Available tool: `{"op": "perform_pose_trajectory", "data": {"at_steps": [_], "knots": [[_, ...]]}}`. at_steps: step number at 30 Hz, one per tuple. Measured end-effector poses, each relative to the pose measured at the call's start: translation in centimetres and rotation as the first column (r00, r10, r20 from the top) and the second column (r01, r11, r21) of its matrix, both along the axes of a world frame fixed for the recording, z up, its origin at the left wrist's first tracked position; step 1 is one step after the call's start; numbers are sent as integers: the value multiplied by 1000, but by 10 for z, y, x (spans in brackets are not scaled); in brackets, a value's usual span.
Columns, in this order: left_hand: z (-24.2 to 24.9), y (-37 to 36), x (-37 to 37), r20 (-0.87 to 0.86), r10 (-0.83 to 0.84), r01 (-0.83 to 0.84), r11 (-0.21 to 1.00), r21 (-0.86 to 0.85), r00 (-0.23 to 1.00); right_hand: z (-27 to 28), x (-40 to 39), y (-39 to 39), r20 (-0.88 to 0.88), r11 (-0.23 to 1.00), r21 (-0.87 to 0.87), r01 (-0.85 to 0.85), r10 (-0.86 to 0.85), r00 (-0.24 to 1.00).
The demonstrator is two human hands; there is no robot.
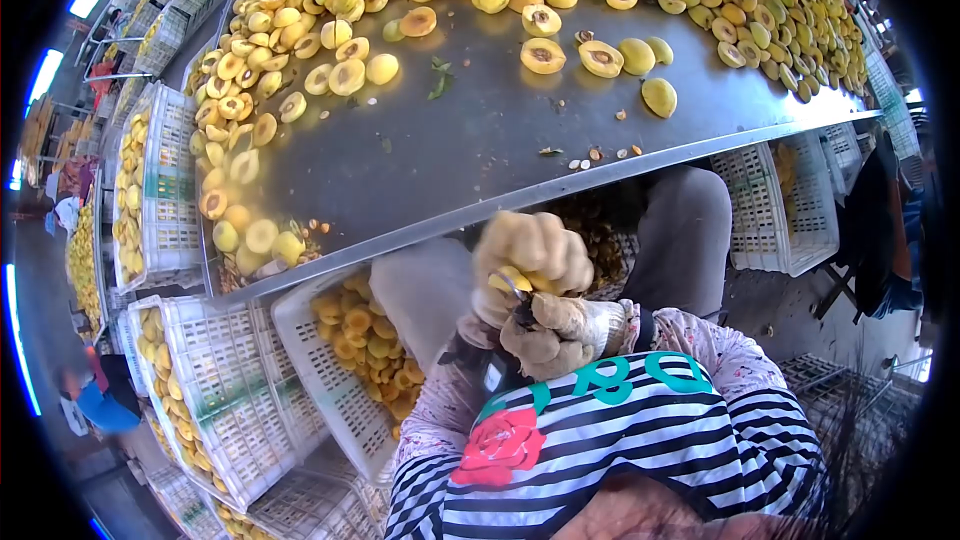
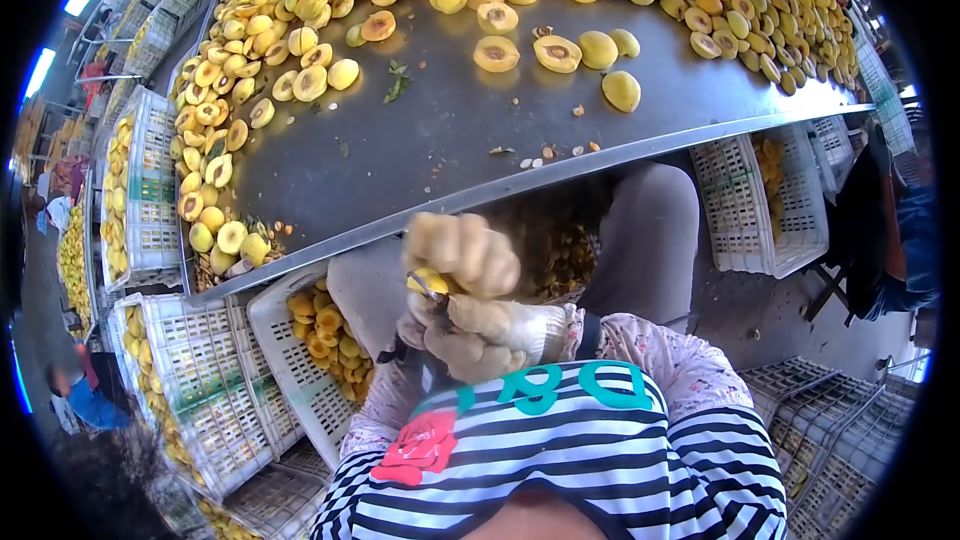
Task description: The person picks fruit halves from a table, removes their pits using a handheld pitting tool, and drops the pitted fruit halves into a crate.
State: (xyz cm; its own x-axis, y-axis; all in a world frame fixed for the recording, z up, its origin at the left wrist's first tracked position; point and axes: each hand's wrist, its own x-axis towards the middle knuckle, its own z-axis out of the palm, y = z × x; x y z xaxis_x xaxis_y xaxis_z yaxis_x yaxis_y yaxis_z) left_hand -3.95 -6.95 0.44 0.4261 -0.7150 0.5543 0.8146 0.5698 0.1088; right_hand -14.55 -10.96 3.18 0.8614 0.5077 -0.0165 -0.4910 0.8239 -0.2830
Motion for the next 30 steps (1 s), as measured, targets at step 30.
{"op": "perform_pose_trajectory", "data": {"at_steps": [30], "knots": [[-35,-177,144,824,-449,-928,298,-225,-344,-23,-48,-70,100,413,-834,367,-541,835]]}}
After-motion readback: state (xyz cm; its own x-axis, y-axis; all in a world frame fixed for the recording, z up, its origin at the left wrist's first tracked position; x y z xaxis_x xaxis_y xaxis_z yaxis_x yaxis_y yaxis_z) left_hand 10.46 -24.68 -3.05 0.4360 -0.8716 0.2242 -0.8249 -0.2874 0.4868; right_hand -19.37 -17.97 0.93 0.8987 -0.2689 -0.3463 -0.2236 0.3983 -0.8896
